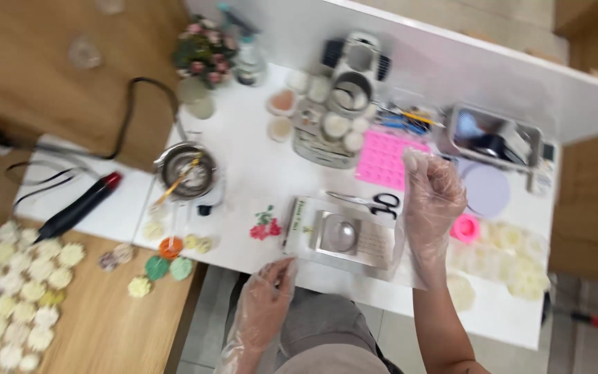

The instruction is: Melting wax and preparing candle molds in a studio.

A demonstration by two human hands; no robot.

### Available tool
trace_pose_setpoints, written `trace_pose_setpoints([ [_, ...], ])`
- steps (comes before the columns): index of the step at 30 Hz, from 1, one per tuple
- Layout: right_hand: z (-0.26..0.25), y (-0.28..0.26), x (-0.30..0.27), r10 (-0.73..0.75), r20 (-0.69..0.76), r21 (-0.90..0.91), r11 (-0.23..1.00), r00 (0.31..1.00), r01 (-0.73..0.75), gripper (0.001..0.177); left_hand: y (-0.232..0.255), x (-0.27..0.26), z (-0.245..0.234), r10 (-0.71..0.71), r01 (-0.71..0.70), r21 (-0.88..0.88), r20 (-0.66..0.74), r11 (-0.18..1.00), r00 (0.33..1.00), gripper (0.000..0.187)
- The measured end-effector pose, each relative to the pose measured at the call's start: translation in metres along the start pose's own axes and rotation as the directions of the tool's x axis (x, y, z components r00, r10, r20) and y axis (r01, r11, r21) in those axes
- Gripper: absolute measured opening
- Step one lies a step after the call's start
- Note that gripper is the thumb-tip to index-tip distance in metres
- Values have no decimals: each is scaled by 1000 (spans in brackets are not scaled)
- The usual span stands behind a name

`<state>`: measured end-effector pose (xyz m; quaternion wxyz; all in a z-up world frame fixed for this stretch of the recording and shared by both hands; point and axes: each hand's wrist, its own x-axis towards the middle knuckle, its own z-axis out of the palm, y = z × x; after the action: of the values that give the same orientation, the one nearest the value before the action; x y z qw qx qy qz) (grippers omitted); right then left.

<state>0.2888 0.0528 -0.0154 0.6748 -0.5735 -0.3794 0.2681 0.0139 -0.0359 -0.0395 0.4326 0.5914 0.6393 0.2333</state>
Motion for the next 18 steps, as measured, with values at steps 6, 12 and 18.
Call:
trace_pose_setpoints([
  [6, 125, -1, -19, -372, 337, -198, 870, 865, 451, 8, -1, -17, -37, 27, -26, 26, -40, 999, 999, 25],
  [12, 250, 36, -53, -51, 718, -315, 865, 694, 390, 21, -34, -40, -77, -43, 25, -198, -89, 980, 995, 25],
  [18, 287, 112, -57, 25, 806, -473, 627, 591, 619, 26, -82, -69, -111, -126, 96, -195, -144, 976, 982, 26],
])
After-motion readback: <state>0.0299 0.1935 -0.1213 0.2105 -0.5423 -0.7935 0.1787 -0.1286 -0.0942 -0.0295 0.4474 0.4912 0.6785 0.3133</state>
